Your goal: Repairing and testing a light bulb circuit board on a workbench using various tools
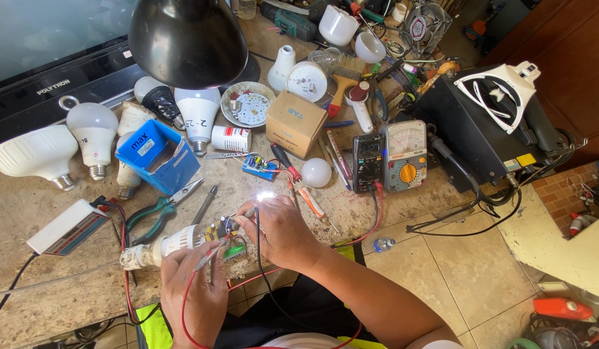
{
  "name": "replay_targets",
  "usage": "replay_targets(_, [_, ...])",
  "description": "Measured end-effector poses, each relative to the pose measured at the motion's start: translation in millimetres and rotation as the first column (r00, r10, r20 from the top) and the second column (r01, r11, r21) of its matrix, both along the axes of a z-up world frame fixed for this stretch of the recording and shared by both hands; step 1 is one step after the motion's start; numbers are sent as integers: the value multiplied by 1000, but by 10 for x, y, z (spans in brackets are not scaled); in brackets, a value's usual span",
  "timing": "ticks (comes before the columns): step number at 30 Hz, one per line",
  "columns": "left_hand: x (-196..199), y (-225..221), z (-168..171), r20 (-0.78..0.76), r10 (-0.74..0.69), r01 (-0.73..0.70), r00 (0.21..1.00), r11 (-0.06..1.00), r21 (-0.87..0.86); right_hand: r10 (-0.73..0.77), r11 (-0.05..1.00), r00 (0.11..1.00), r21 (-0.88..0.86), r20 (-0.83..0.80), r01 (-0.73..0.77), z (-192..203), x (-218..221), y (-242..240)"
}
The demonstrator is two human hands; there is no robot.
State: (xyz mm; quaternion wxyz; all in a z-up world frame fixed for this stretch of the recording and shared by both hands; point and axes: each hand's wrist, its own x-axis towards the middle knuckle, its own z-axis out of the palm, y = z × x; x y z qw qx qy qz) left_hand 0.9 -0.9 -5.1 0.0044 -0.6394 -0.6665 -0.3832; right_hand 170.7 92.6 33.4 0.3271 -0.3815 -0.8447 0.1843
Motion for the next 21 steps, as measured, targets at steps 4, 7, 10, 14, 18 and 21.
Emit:
replay_targets(4, [0, 4, 23, -6, -12, 12, 1000, 1000, 9, -5, 1000, 1000, 1, 8, 5, 1, -2, 1])
replay_targets(7, [2, 1, 15, 2, -2, 2, 1000, 1000, -9, 5, 1000, 1000, -9, 4, -5, 25, -10, 5])
replay_targets(10, [4, -7, 16, -2, 7, -7, 1000, 1000, -21, 4, 1000, 1000, 2, -2, -4, -7, -5, 6])
replay_targets(14, [-1, -12, -1, 5, 14, -14, 1000, 1000, -21, 1, 1000, 1000, 13, 0, -1, 2, -8, 5])
replay_targets(18, [-7, -14, -9, -3, 10, -10, 1000, 1000, -15, 2, 1000, 1000, 10, 5, -2, 20, -9, 1])
replay_targets(21, [-5, -18, -5, 6, 12, -11, 1000, 999, -35, 1, 1000, 1000, 5, 3, -1, 22, -10, 1])
